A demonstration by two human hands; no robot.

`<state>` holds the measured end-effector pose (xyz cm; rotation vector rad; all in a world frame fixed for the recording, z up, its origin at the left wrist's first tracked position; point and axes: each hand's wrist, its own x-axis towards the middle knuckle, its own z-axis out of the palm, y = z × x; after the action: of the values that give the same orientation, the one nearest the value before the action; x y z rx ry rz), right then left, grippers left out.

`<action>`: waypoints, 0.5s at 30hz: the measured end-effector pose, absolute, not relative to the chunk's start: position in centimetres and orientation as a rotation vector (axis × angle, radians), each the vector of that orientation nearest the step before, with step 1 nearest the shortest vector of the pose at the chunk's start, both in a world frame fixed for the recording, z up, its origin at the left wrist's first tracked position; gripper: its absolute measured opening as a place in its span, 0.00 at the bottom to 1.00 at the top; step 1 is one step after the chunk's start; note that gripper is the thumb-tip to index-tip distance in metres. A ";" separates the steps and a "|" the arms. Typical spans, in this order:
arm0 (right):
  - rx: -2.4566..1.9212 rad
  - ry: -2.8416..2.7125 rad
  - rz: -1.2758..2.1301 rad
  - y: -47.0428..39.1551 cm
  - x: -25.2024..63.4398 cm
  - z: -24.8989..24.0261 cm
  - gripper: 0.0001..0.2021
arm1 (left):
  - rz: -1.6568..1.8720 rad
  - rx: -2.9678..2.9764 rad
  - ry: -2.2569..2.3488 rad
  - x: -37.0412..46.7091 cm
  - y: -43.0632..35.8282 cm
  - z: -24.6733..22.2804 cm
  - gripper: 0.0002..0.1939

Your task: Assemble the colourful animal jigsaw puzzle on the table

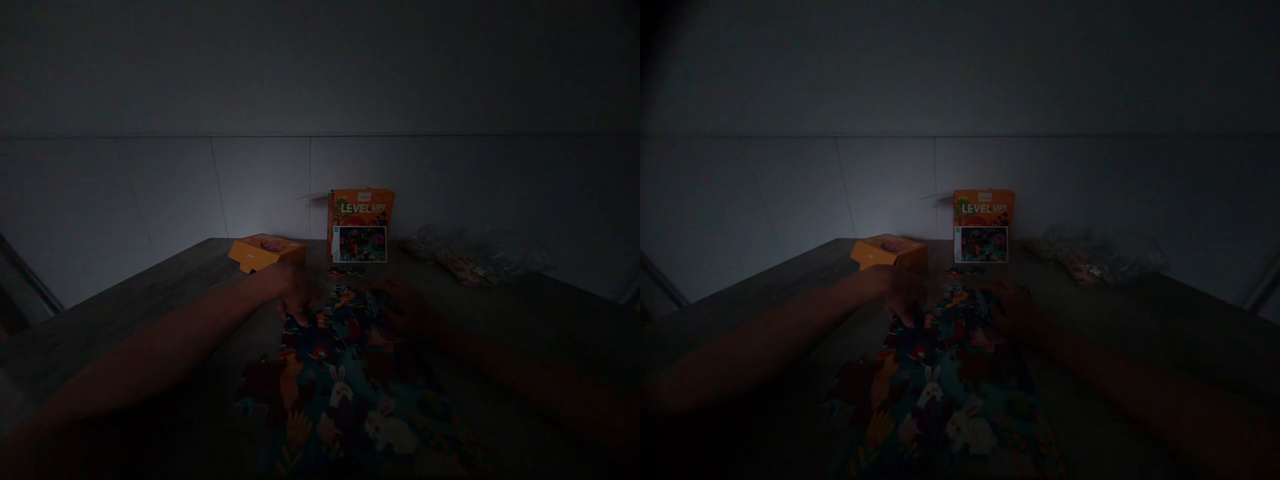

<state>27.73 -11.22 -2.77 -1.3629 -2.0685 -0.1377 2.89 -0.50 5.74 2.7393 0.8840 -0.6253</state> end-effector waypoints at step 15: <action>-1.377 -2.083 -0.132 -11.3 27.6 -2.5 0.20 | -0.900 2.829 0.967 3.3 0.7 5.3 0.27</action>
<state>27.61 -11.32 -2.51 -1.3774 -2.0826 -0.1320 3.35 0.71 5.30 2.8295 0.9671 -0.9000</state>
